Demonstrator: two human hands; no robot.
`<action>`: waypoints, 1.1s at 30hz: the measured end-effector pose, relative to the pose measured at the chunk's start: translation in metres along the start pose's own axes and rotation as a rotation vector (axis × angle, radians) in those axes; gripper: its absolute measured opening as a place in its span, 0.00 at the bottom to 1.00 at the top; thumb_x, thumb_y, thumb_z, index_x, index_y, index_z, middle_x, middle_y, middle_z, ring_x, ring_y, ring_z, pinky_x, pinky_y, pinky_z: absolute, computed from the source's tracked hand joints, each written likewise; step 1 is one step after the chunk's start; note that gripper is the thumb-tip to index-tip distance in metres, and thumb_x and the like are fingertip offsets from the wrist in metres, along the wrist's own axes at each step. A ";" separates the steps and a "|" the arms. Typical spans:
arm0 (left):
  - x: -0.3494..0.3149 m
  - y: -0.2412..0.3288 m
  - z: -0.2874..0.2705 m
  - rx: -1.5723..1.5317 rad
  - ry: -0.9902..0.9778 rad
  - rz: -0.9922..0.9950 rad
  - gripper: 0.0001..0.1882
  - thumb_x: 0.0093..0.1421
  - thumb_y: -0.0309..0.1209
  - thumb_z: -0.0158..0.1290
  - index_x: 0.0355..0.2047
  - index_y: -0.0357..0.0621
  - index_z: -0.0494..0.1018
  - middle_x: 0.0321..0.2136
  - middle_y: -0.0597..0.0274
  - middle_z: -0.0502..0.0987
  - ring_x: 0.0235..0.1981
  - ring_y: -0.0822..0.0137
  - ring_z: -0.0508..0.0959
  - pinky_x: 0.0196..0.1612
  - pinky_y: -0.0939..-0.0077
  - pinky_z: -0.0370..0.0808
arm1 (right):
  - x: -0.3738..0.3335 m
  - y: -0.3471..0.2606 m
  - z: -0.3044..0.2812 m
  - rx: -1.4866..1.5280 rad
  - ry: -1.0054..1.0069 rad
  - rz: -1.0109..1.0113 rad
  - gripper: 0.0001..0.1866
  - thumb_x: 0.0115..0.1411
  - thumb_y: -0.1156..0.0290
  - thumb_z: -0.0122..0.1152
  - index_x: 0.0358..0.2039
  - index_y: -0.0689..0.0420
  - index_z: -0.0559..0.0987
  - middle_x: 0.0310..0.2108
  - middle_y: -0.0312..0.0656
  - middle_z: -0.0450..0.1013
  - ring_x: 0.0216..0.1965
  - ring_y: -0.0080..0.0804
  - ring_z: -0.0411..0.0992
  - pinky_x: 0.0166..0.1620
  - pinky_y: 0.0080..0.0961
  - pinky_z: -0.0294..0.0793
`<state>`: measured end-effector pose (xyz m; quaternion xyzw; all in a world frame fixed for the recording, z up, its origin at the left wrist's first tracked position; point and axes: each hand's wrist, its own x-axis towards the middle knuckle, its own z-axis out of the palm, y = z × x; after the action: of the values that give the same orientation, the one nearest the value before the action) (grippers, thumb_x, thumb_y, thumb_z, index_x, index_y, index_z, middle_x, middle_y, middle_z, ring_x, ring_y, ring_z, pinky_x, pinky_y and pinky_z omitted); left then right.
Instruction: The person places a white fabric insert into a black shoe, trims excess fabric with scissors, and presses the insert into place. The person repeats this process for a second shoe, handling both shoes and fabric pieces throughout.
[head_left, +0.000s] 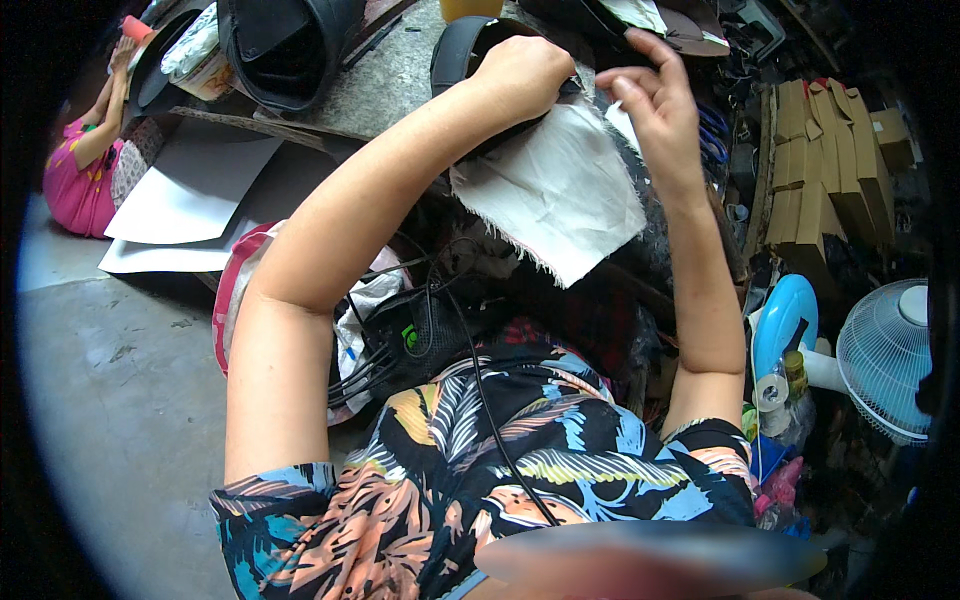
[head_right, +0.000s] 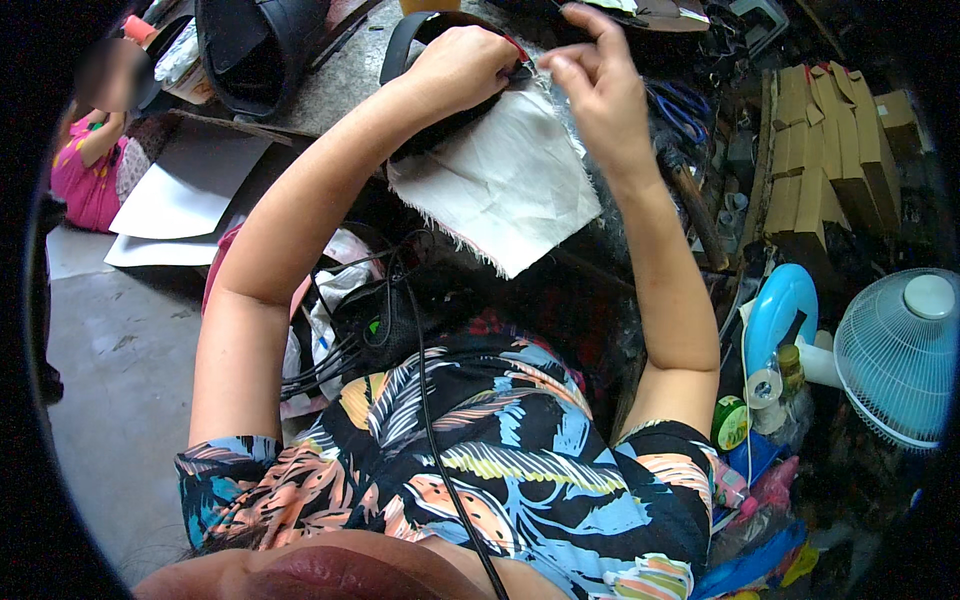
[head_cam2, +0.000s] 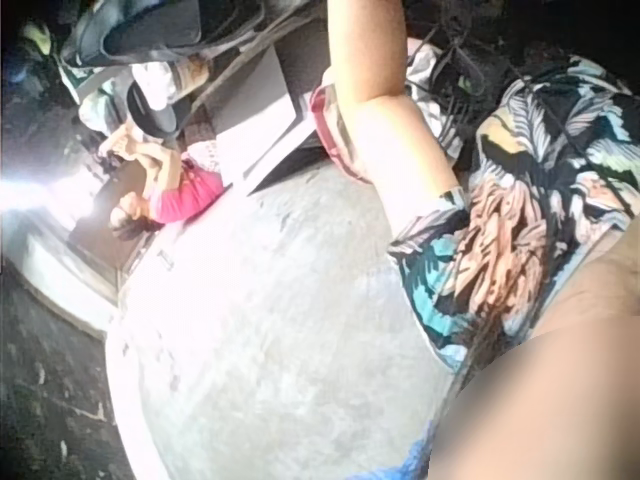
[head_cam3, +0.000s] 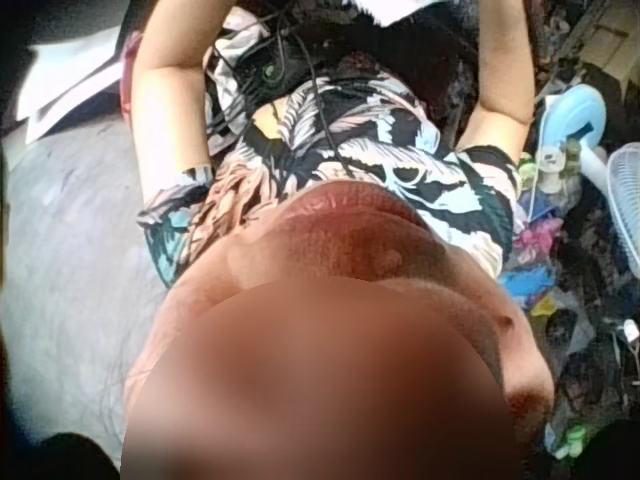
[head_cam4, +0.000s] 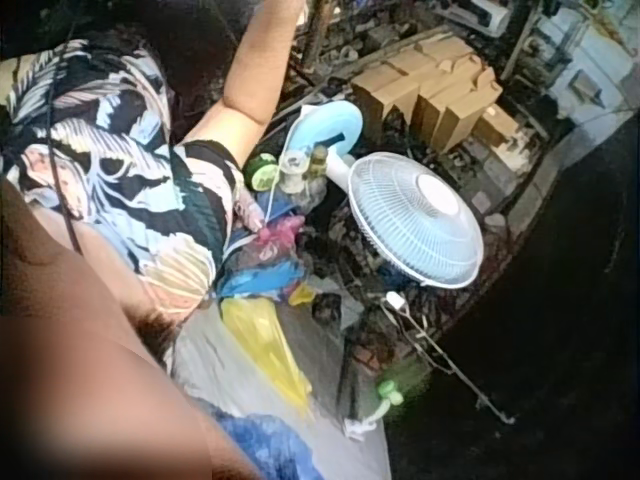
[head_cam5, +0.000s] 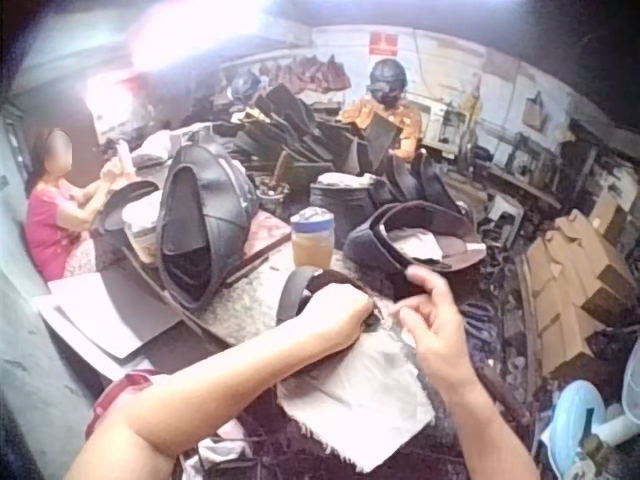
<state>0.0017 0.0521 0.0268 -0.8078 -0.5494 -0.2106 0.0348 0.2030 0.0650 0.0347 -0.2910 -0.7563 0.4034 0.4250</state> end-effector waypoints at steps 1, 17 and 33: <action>0.001 -0.002 0.002 0.013 0.001 -0.008 0.06 0.50 0.31 0.61 0.28 0.44 0.81 0.26 0.48 0.80 0.33 0.46 0.82 0.40 0.54 0.78 | -0.011 -0.002 0.003 0.030 -0.024 0.005 0.22 0.65 0.69 0.60 0.59 0.55 0.72 0.41 0.45 0.80 0.43 0.33 0.78 0.49 0.28 0.76; 0.023 -0.033 0.044 0.022 0.129 -0.134 0.08 0.52 0.28 0.57 0.32 0.44 0.83 0.31 0.48 0.82 0.37 0.48 0.83 0.45 0.56 0.79 | -0.030 0.029 0.029 -1.050 -0.195 -0.191 0.26 0.67 0.40 0.47 0.58 0.36 0.78 0.69 0.46 0.57 0.71 0.48 0.49 0.69 0.52 0.44; 0.009 -0.025 0.014 -0.118 0.056 -0.162 0.08 0.54 0.27 0.54 0.32 0.44 0.82 0.31 0.49 0.82 0.37 0.48 0.83 0.44 0.57 0.78 | -0.015 0.038 0.014 -0.976 -0.291 -0.295 0.22 0.66 0.36 0.44 0.52 0.25 0.81 0.72 0.36 0.53 0.74 0.46 0.42 0.68 0.70 0.31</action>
<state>-0.0139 0.0740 0.0129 -0.7551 -0.5985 -0.2673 -0.0145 0.2012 0.0670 -0.0089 -0.2862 -0.9402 -0.0237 0.1829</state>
